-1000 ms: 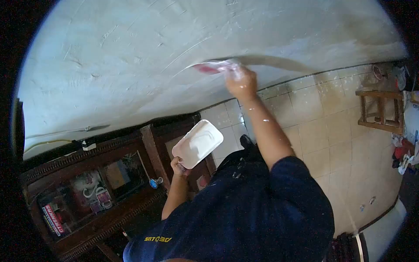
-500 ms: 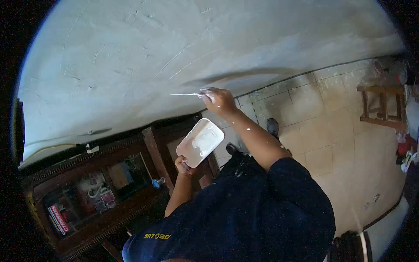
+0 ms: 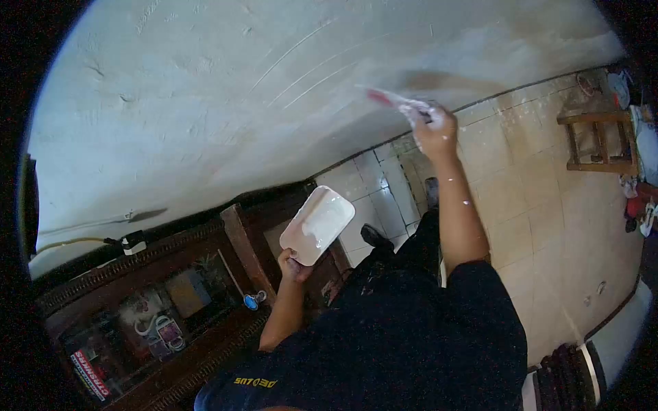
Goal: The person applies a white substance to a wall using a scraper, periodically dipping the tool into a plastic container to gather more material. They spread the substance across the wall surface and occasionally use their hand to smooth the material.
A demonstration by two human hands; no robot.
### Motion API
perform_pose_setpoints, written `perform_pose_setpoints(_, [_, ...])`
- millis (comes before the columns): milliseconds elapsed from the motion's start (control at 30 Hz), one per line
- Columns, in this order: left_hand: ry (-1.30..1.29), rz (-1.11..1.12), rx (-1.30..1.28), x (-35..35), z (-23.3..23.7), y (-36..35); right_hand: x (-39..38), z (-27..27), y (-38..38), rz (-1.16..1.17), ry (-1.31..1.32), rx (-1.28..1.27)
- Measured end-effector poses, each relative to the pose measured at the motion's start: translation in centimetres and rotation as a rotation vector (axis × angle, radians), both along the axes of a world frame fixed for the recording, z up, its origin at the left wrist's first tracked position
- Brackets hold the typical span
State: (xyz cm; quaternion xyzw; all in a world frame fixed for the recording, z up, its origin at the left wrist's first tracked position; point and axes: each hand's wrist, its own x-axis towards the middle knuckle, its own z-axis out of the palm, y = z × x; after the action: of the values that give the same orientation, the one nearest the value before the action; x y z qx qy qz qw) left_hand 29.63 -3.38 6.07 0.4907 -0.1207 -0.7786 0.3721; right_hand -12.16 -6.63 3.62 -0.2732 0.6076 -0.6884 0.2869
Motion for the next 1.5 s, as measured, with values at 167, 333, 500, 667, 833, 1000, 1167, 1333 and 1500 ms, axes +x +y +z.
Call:
perform_pose_setpoints(167, [-0.037,0.009,0.042,0.1,-0.8,-0.5,8.4,-2.0,-6.2,0.139,0.436,-0.142])
perform_pose_setpoints(333, [-0.001,-0.101,0.096,1.5,-4.5,-1.4,-1.8,-0.6,-2.9,-0.311,0.081,0.260])
perform_pose_setpoints(500, [-0.018,-0.109,0.136,-0.1,-6.2,-1.9,-4.4,-2.8,0.5,-0.342,0.098,-0.039])
perform_pose_setpoints(667, [-0.162,-0.059,0.158,-2.6,-6.8,-2.3,8.2,-2.2,-4.9,0.061,0.091,-0.127])
perform_pose_setpoints(833, [-0.234,-0.097,0.189,-2.0,-9.4,-2.8,8.1,3.6,-6.7,-0.004,0.128,0.029])
perform_pose_setpoints(1000, [-0.241,-0.142,0.266,1.9,-14.6,-3.3,-2.7,-1.4,-2.1,-0.417,-0.099,-0.016])
perform_pose_setpoints(1167, [-0.230,-0.132,0.320,0.0,-11.6,-3.4,0.4,1.2,-0.8,-0.273,-0.139,-0.139])
perform_pose_setpoints(1333, [-0.265,-0.204,0.292,0.5,-11.6,-3.9,10.8,2.2,-5.6,0.185,0.055,-0.254])
perform_pose_setpoints(1500, [-0.377,-0.195,0.325,0.8,-12.1,-4.6,6.4,4.3,-6.6,-0.147,-0.006,0.001])
